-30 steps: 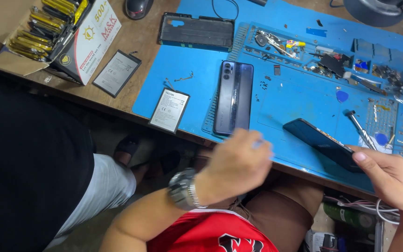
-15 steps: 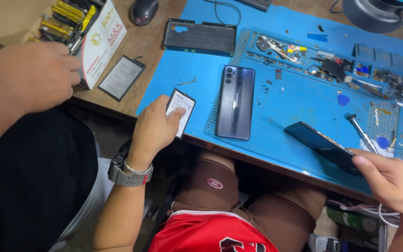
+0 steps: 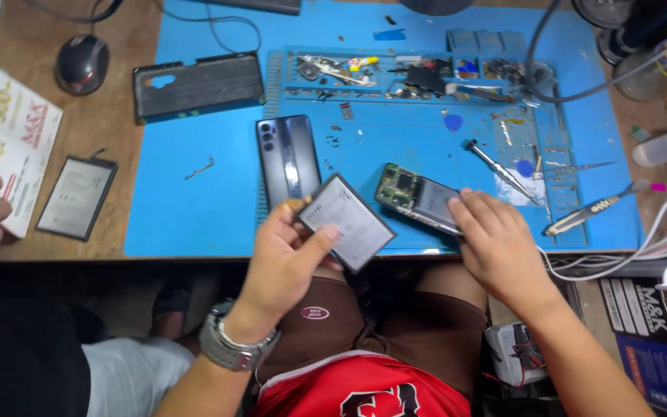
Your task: Replacing a smartphone battery at a repair station, involving removing the old battery and installing a new one.
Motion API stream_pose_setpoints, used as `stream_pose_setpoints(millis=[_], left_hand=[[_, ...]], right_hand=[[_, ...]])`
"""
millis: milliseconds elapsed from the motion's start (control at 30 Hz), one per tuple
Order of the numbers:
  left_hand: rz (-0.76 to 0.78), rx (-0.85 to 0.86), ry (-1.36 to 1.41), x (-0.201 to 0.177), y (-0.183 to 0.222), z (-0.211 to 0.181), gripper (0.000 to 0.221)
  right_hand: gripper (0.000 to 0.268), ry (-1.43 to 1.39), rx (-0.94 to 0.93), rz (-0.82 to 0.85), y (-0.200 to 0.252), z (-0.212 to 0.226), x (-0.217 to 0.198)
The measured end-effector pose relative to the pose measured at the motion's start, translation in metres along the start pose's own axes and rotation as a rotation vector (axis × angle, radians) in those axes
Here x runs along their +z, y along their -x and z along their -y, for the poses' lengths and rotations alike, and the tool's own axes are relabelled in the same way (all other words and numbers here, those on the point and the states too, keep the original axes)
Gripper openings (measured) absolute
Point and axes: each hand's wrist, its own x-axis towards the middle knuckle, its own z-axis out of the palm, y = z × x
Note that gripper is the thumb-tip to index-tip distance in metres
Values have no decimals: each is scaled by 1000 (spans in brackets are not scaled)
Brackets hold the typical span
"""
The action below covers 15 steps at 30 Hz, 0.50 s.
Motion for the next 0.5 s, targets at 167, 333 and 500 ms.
stream_pose_setpoints(millis=[167, 333, 500], left_hand=[[14, -159, 116, 37, 8, 32, 20], [8, -270, 150, 67, 12, 50, 24], [56, -353, 251, 99, 11, 58, 26]], right_hand=[[49, -67, 53, 18, -2, 20, -18], [76, -544, 230, -46, -4, 31, -60], [66, -688, 416, -93, 3, 39, -72]])
